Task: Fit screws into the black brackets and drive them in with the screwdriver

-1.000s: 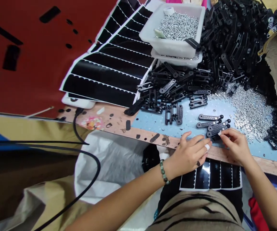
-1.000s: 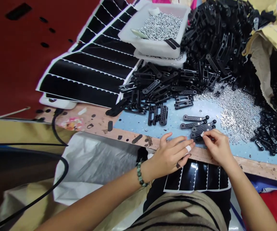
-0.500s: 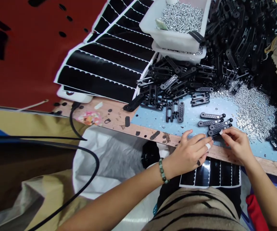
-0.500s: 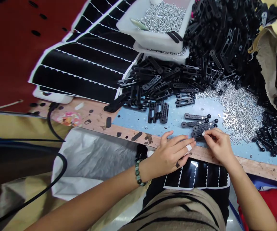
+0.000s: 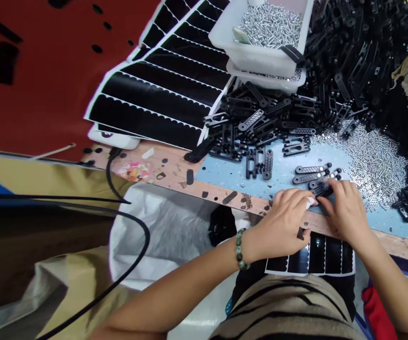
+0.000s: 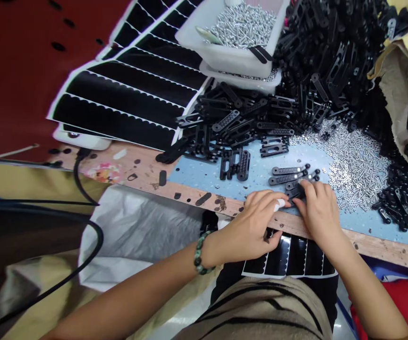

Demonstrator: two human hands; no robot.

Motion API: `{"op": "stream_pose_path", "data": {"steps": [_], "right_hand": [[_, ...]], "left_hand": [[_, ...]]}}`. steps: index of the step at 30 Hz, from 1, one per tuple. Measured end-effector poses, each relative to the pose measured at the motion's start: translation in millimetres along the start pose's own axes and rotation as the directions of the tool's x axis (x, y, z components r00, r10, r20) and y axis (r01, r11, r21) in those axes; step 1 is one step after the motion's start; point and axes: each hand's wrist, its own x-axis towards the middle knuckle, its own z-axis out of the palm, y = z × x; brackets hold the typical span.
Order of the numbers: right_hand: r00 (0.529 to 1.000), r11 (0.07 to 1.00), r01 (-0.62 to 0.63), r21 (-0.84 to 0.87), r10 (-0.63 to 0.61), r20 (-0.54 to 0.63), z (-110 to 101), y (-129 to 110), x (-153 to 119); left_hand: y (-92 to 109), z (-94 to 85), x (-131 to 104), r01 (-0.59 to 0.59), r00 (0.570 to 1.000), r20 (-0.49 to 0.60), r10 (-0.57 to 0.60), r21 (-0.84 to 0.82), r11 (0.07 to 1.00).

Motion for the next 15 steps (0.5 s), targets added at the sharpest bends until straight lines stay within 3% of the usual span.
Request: {"op": "stream_pose_path", "data": {"steps": [3, 6, 11, 15], "right_hand": [[0.995, 0.994, 0.078, 0.082, -0.073, -0.071, -2, -3, 1], [0.998, 0.969, 0.049, 0.242, -0.037, -0.054, 1, 0, 3], [0.992, 0.935, -0.125, 0.331, 0.115, 0.049, 10, 5, 13], [0.987, 0.978, -0.139, 0.158, 0.124, 0.105, 7, 10, 17]], "left_hand": [[0, -8.0, 4, -0.010, 1.000, 0.026, 0.014, -0.134, 0.991], [-3, -7.5, 4, -0.014, 0.999, 0.035, 0.018, -0.131, 0.991], [-5, 4.4, 2, -0.035, 0.999, -0.001, 0.035, 0.109, 0.993], [-2, 13.6, 0, -0.134, 0.991, 0.054, 0.124, 0.289, 0.948]]}}
